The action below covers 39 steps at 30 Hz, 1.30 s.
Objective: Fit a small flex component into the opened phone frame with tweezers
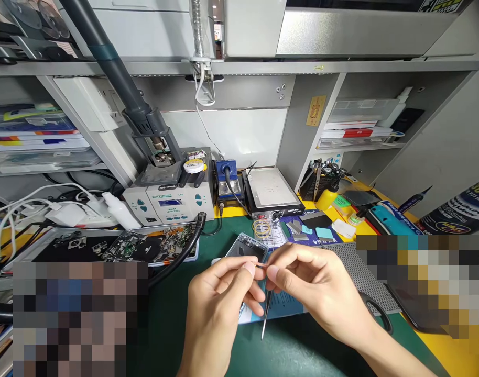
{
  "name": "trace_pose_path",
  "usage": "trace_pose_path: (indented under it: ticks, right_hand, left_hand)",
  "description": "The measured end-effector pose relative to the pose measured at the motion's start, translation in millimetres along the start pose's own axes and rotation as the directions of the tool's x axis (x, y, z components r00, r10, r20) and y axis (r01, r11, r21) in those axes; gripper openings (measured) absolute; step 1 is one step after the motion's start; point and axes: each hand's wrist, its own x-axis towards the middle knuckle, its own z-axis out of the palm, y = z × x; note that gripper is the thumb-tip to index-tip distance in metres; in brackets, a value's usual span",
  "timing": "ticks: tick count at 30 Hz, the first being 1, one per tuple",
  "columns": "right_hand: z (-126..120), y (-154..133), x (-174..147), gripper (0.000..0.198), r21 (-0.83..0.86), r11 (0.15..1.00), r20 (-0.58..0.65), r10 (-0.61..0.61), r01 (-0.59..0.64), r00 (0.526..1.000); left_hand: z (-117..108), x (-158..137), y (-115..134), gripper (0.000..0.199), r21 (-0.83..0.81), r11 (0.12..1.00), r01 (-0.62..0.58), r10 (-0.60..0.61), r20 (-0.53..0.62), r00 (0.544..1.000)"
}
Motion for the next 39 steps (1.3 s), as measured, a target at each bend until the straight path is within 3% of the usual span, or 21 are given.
trace_pose_path:
  ticks: [10, 39]
  right_hand:
    - [0.7, 1.4, 1.9, 0.022, -0.020, 0.999, 0.011, -0.029, 0.030, 1.000]
    - [4.3, 0.9, 0.9, 0.017, -0.065, 0.996, -0.027, -0.068, 0.066, 0.997]
  left_hand:
    - [-0.3, 1.0, -0.5, 0.021, 0.114, 0.992, -0.048, 0.050, -0.011, 0.999]
    - [2.3, -3.3, -10.1, 0.020, 0.090, 0.994, -0.063, 0.070, -0.077, 0.995]
